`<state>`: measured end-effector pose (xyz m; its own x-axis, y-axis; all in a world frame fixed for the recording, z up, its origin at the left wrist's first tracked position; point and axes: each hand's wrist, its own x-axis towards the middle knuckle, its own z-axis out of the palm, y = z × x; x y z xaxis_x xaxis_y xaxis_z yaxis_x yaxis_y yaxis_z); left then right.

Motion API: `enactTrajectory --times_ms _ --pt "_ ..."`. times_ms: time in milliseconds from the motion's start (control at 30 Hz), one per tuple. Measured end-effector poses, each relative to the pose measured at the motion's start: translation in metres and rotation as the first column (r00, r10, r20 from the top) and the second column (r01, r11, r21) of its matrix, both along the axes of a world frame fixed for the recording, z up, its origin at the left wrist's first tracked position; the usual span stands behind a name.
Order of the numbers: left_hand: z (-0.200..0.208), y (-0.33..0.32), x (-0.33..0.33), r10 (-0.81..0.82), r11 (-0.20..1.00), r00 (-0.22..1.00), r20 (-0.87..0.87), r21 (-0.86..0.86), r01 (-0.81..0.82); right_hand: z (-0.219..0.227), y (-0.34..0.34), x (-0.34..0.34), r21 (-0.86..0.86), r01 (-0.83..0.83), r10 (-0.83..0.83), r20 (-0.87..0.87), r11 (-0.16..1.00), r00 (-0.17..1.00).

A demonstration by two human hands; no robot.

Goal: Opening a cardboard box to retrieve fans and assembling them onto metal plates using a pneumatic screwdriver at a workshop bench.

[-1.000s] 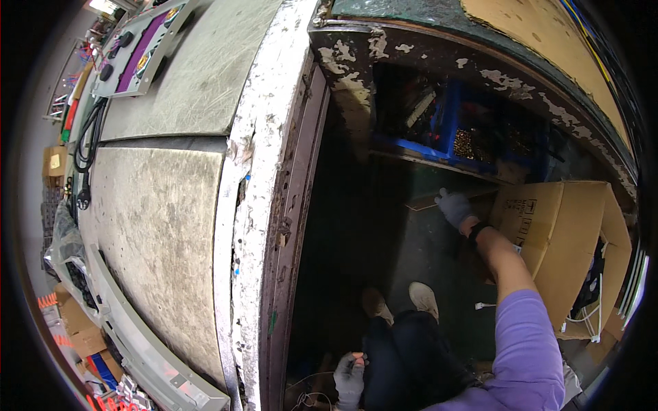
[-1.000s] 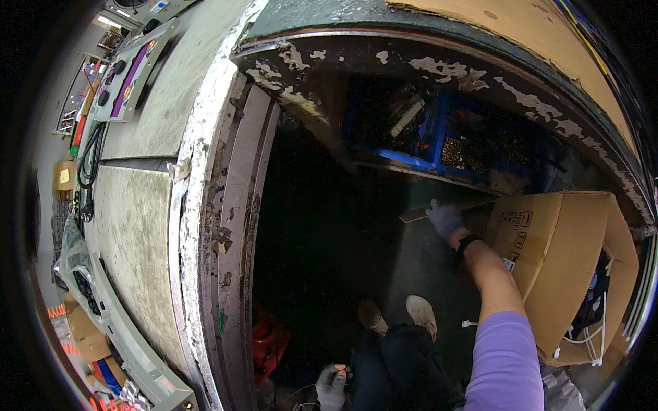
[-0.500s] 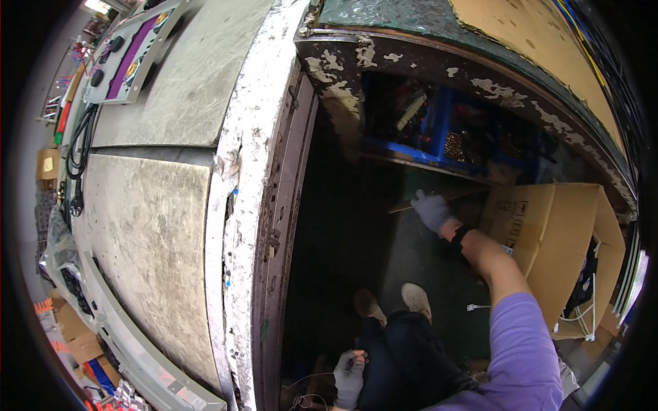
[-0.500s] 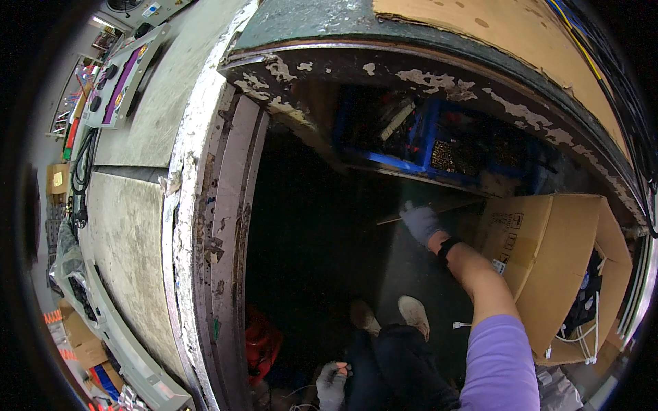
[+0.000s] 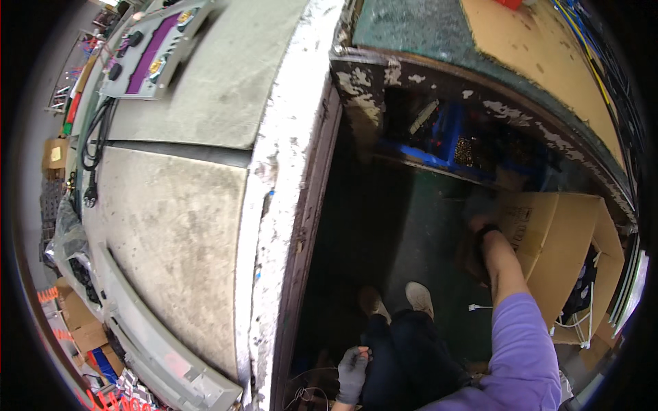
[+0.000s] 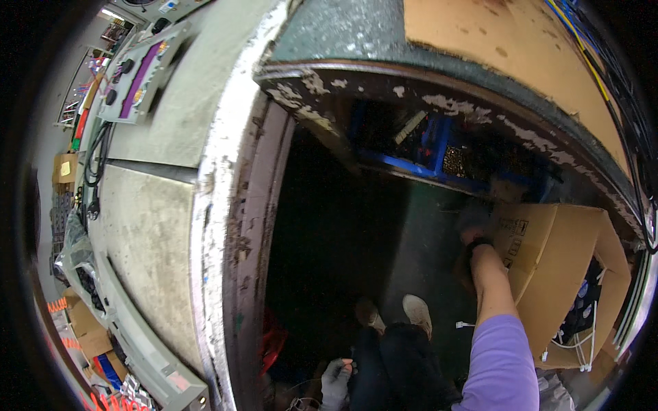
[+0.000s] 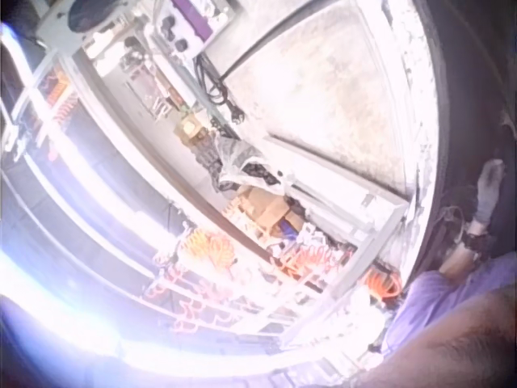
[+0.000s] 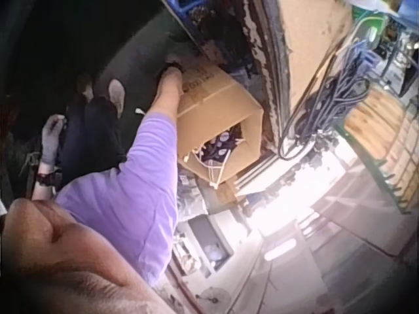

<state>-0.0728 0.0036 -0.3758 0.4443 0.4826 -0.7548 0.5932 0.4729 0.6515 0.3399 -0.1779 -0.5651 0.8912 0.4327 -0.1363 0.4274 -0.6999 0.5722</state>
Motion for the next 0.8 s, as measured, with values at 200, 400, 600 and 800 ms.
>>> enactTrajectory --times_ms 200,400,600,800 --pt "0.068 -0.005 0.012 -0.01 0.999 0.999 0.032 0.043 0.009 0.08 0.084 -0.042 0.274 0.337 -0.04 -0.721 0.901 0.691" --pt "0.171 -0.025 0.008 0.018 0.998 0.999 0.047 0.055 -0.021 0.245 0.125 -0.125 0.466 0.13 0.418 -0.864 0.875 0.28" --pt "0.274 -0.045 -0.02 0.155 0.98 0.988 -0.012 -0.126 -0.155 0.526 0.128 -0.182 0.646 0.726 0.737 -0.605 0.234 0.301" --pt "0.366 -0.037 -0.071 0.1 0.992 0.994 0.045 0.069 -0.103 0.734 0.126 -0.187 0.616 0.661 0.832 -0.017 -0.428 0.555"
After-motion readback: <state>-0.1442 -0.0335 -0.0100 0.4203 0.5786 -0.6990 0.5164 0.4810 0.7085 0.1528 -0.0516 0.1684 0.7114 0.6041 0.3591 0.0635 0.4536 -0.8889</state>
